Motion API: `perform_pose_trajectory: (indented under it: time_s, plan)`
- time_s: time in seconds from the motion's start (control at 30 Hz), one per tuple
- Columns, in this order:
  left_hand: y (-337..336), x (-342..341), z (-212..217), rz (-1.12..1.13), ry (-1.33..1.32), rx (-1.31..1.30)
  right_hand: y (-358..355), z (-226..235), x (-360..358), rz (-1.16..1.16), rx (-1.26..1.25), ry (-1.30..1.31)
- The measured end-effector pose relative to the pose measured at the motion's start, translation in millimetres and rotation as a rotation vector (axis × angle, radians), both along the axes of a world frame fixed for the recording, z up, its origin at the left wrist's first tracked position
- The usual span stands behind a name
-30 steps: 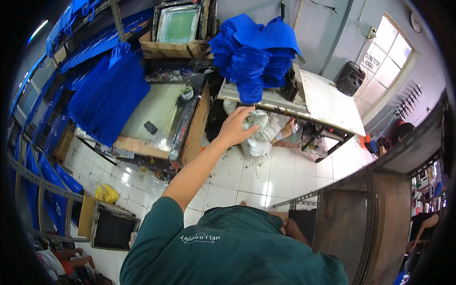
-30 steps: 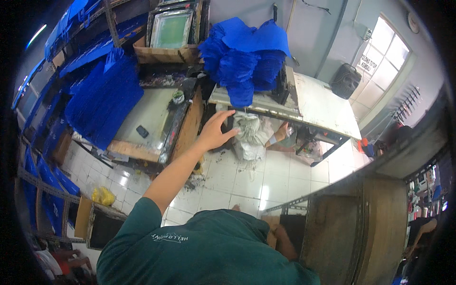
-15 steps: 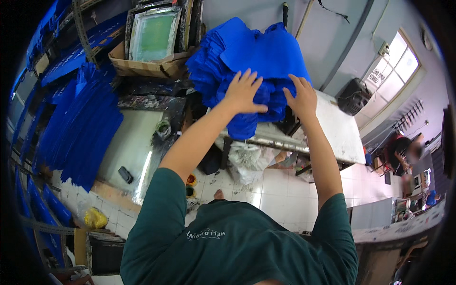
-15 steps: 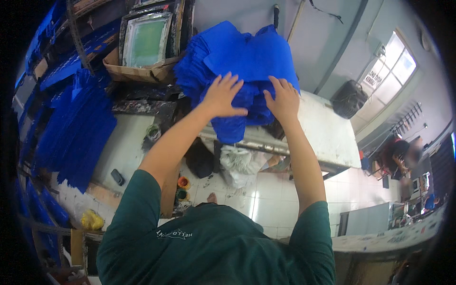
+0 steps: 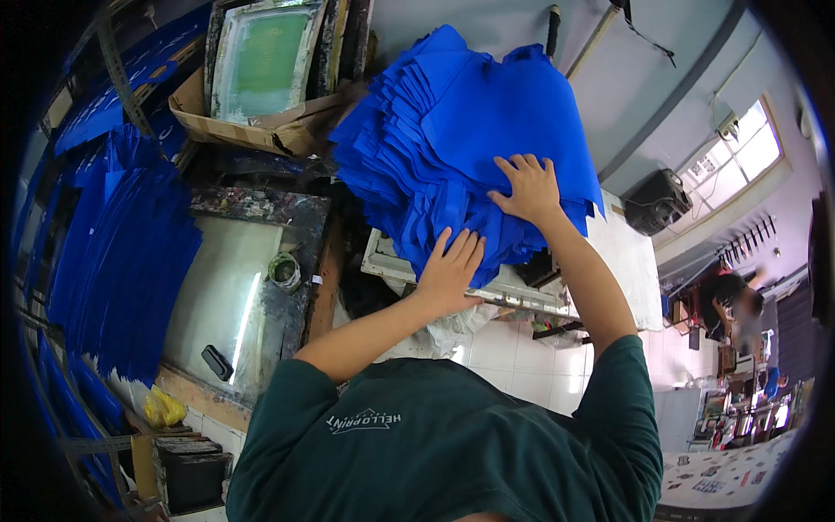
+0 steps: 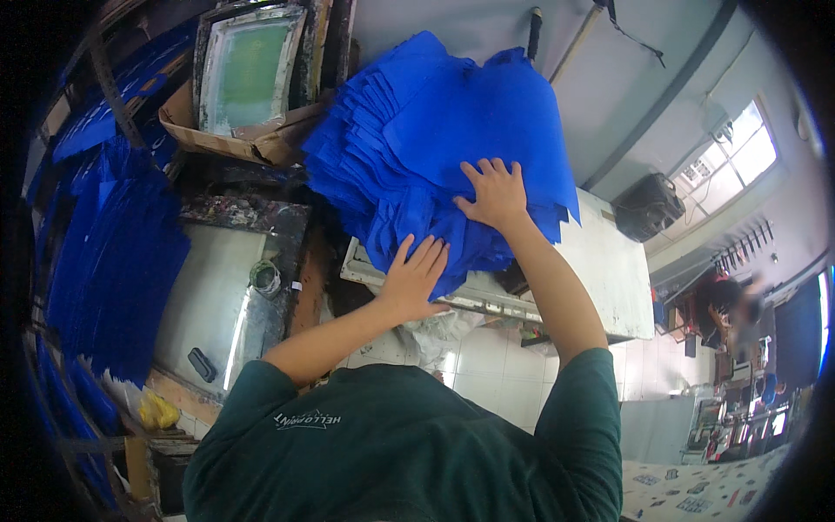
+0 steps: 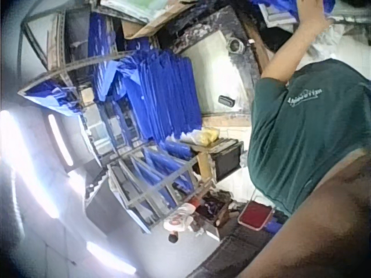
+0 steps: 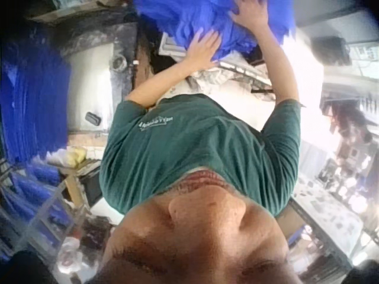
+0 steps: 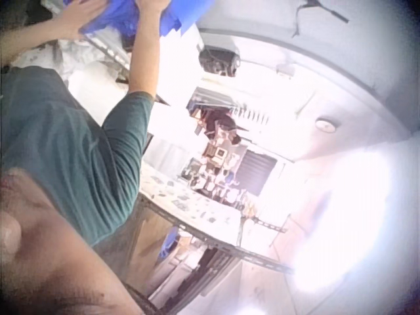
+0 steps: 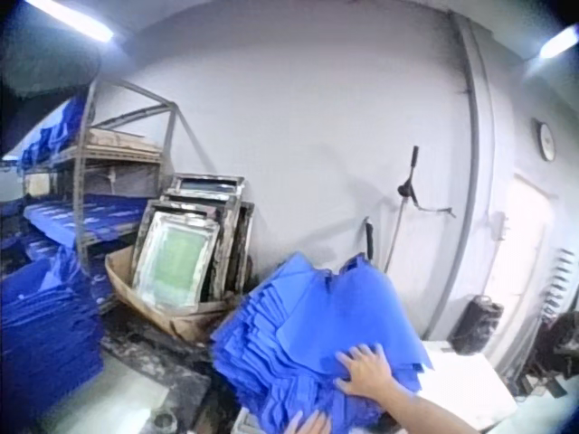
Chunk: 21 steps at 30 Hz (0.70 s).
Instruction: The person takes blue tote bags from a metal rack, folds them flat by hand, and stacks them on a table. Another person is seen working in the background at a separate station.
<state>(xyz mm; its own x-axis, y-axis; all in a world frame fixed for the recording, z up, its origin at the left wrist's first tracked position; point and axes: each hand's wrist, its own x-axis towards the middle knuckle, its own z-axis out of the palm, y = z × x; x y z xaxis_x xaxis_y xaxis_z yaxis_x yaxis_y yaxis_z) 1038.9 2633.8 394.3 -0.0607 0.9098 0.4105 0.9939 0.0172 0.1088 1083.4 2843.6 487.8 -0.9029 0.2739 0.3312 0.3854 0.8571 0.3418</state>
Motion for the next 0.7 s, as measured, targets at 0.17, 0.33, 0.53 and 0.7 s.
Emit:
perform_pose_trajectory:
  time_s: [0.17,0.33,0.53,0.7]
  plan:
    - [2,-5,-2,-0.007,-0.048,0.025,5,15,-30,-0.047,-0.151,-0.261]
    - [4,-3,-3,0.003,-0.103,0.025,-3,16,-70,-0.026,-0.454,-0.154]
    - [5,1,-6,0.02,-0.122,0.04,-35,-11,-99,-0.1,-0.368,-0.005]
    - [5,4,-6,0.02,-0.148,0.064,-22,-19,-104,-0.035,-0.531,0.128]
